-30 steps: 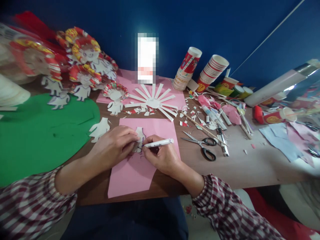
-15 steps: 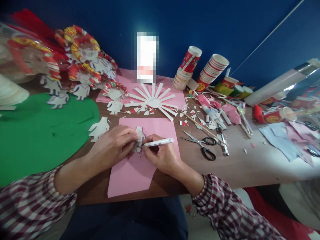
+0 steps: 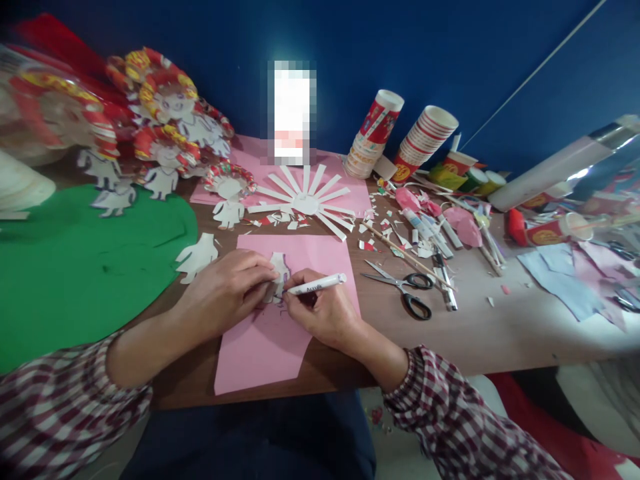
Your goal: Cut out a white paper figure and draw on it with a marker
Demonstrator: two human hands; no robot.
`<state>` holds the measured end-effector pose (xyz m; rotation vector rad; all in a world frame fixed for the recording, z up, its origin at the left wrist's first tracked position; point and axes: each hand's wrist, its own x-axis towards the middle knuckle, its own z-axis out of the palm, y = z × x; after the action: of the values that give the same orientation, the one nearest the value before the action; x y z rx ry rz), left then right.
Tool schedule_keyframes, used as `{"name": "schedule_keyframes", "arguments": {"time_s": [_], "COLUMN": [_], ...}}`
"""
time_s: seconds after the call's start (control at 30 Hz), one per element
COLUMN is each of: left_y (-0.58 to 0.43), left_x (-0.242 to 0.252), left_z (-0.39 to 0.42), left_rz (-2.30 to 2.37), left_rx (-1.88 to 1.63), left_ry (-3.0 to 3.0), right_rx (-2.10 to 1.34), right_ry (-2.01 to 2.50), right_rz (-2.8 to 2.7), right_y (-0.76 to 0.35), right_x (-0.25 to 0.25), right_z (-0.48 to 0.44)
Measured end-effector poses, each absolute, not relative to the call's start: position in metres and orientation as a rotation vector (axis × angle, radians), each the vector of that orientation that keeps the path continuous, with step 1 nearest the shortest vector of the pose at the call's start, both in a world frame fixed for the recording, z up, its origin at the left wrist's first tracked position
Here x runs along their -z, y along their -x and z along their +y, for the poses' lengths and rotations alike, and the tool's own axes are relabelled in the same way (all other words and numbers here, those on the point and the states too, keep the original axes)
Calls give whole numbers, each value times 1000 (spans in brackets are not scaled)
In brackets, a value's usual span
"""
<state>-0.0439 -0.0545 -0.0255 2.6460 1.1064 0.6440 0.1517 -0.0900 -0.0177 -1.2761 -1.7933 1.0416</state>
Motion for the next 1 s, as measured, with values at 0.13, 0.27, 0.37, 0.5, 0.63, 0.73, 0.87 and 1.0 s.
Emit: {"name": "schedule_keyframes", "arguments": {"time_s": [0.13,0.27,0.37,0.5,0.63,0.73,0.87,1.0], "left_y": [44,44,44,44,44,44,44,44], "left_x": [26,27,27,28,28,28,27,27], "left_z": [-54,-54,-54,-53,-53,-53,-53,-53], "left_rz": [1108,1105,1104,1090,1073,1081,1084,1093], "left_rx": [-652,-644,-629,-645,-662,-667,-657,-646], "left_ry": [-2648,-2648,-2644,-2640,-2649,-2654,-2662,-2664], "right_rx": [-1043,-1035,-1035,-1048,-1059,-1069,-1074,-1058], "right_ry": [1307,1318,1311,1314,1316,1312,1307,1296], "right_rz": [-1776,-1766,-1762,-1745,-1741,-1737,-1743,-1768], "right_y": [-152,-151,-150,-150,-150,-150,-150,-150], "right_x": [17,18,19,20,19,19,18,17], "right_z": [-90,-90,-90,-90,-91,-91,-90,-90]}}
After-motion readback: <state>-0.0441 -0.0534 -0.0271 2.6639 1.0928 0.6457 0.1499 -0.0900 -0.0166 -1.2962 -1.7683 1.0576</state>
